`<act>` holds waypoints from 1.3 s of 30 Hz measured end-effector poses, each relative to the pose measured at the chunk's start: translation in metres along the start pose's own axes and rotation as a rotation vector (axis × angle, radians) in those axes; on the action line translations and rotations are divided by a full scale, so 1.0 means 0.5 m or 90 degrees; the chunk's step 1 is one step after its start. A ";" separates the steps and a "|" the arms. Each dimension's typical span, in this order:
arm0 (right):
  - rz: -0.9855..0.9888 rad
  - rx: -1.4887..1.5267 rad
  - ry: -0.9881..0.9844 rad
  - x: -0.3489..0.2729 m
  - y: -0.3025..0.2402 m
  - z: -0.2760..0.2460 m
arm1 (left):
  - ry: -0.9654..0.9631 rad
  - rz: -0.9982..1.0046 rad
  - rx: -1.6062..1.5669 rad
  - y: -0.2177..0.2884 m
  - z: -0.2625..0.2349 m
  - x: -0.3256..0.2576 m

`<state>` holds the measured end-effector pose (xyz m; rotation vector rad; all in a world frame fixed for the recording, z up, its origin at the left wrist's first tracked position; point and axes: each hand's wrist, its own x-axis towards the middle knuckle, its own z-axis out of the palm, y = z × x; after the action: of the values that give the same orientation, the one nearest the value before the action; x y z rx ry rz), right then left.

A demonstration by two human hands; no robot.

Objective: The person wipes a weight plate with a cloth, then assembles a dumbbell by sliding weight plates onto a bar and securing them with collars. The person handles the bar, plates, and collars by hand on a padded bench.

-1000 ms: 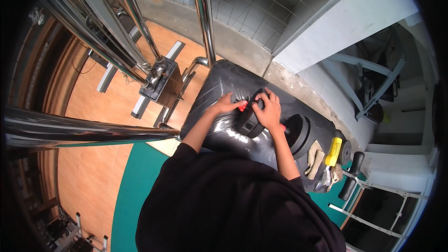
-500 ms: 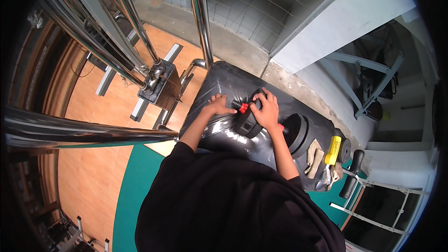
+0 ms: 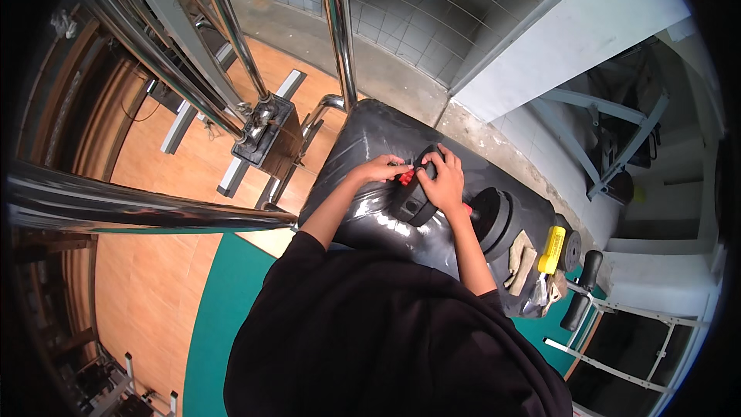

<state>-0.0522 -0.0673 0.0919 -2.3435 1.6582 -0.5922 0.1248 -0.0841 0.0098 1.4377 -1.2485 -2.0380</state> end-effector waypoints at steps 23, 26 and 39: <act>-0.041 -0.008 0.008 -0.011 -0.017 -0.006 | 0.161 0.440 0.483 -0.029 0.025 -0.037; -0.036 -0.003 -0.037 -0.011 -0.011 -0.020 | 0.110 0.342 0.476 0.007 0.026 -0.015; 0.317 -0.264 0.049 -0.152 0.273 -0.357 | -0.204 0.132 0.852 0.139 0.019 0.044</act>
<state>-0.2682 -0.0328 0.1830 -2.0208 2.4808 -0.2573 0.0935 -0.1331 0.0544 1.2378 -3.0364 -1.2019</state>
